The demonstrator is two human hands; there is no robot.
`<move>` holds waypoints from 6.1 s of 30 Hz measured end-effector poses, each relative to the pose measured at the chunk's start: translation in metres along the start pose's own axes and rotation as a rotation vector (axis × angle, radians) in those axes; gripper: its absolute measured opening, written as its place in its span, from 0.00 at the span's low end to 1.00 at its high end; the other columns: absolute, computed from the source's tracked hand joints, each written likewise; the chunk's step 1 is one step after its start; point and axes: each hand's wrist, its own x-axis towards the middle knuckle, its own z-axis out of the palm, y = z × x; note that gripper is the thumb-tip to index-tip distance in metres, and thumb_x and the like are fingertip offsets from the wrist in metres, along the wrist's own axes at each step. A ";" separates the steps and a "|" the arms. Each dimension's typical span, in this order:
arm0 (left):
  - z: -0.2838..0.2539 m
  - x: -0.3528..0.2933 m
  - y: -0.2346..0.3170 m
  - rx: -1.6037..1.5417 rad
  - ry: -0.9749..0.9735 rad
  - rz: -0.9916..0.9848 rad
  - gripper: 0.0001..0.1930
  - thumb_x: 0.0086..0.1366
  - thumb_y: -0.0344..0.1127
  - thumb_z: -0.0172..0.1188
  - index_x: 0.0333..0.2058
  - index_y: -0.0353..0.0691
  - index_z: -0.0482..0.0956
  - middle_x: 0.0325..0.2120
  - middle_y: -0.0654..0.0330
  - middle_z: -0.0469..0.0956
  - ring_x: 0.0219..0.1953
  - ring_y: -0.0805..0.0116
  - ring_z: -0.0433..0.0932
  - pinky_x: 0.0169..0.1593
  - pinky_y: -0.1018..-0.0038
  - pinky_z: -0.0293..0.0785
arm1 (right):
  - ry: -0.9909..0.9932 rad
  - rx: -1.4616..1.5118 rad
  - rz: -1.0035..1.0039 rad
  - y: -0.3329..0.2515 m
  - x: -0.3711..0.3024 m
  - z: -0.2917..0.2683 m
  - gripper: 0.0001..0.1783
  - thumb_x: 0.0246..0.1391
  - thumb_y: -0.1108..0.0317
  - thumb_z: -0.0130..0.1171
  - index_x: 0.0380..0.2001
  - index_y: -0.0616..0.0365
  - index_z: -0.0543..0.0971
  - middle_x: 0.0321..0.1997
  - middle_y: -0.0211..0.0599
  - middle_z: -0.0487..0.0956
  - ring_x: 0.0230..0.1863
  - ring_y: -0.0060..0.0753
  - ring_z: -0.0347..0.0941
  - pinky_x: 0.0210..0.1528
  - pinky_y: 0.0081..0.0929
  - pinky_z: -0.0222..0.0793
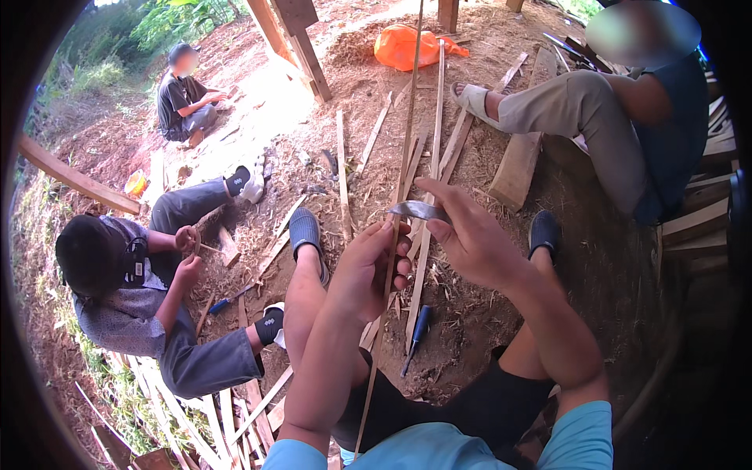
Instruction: The person sits on the ground and uses a curved knife to shave thin strips from a long wooden stick. They repeatedly draw the blade along the stick to create shavings, occasionally adjusting their grip and the stick's position. Other people are also working on similar wooden pieces nearby.
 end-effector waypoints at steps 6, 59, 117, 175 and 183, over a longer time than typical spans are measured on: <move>0.003 -0.005 -0.006 -0.002 0.066 0.026 0.12 0.69 0.42 0.48 0.41 0.40 0.69 0.25 0.68 0.69 0.18 0.81 0.64 0.19 0.85 0.58 | 0.052 -0.097 -0.069 -0.003 -0.010 0.011 0.18 0.54 0.73 0.53 0.48 0.44 0.70 0.34 0.38 0.72 0.31 0.46 0.76 0.29 0.38 0.72; -0.006 -0.029 -0.023 0.076 0.068 -0.051 0.15 0.71 0.45 0.41 0.37 0.40 0.69 0.18 0.70 0.62 0.13 0.81 0.56 0.15 0.83 0.50 | 0.109 -0.208 -0.132 -0.012 -0.012 0.009 0.11 0.53 0.71 0.54 0.42 0.52 0.73 0.30 0.37 0.73 0.30 0.46 0.75 0.30 0.38 0.71; -0.016 -0.024 -0.017 -0.098 -0.208 -0.188 0.19 0.68 0.55 0.40 0.30 0.44 0.65 0.09 0.66 0.62 0.05 0.75 0.56 0.08 0.82 0.52 | 0.132 -0.159 -0.139 -0.026 -0.042 0.024 0.12 0.53 0.70 0.55 0.42 0.53 0.73 0.29 0.38 0.71 0.27 0.44 0.74 0.26 0.36 0.70; -0.002 -0.036 -0.029 0.225 0.080 0.039 0.20 0.71 0.50 0.37 0.28 0.44 0.70 0.10 0.69 0.58 0.09 0.79 0.55 0.11 0.82 0.47 | 0.090 -0.205 -0.188 -0.034 -0.042 0.028 0.12 0.49 0.70 0.60 0.40 0.55 0.78 0.28 0.36 0.72 0.26 0.40 0.73 0.26 0.31 0.70; -0.001 -0.034 -0.034 0.221 0.081 0.063 0.18 0.71 0.47 0.37 0.28 0.43 0.67 0.10 0.67 0.59 0.09 0.78 0.56 0.11 0.82 0.50 | 0.080 -0.143 -0.182 -0.034 -0.049 0.024 0.10 0.51 0.69 0.58 0.38 0.56 0.77 0.27 0.37 0.71 0.25 0.42 0.72 0.26 0.33 0.69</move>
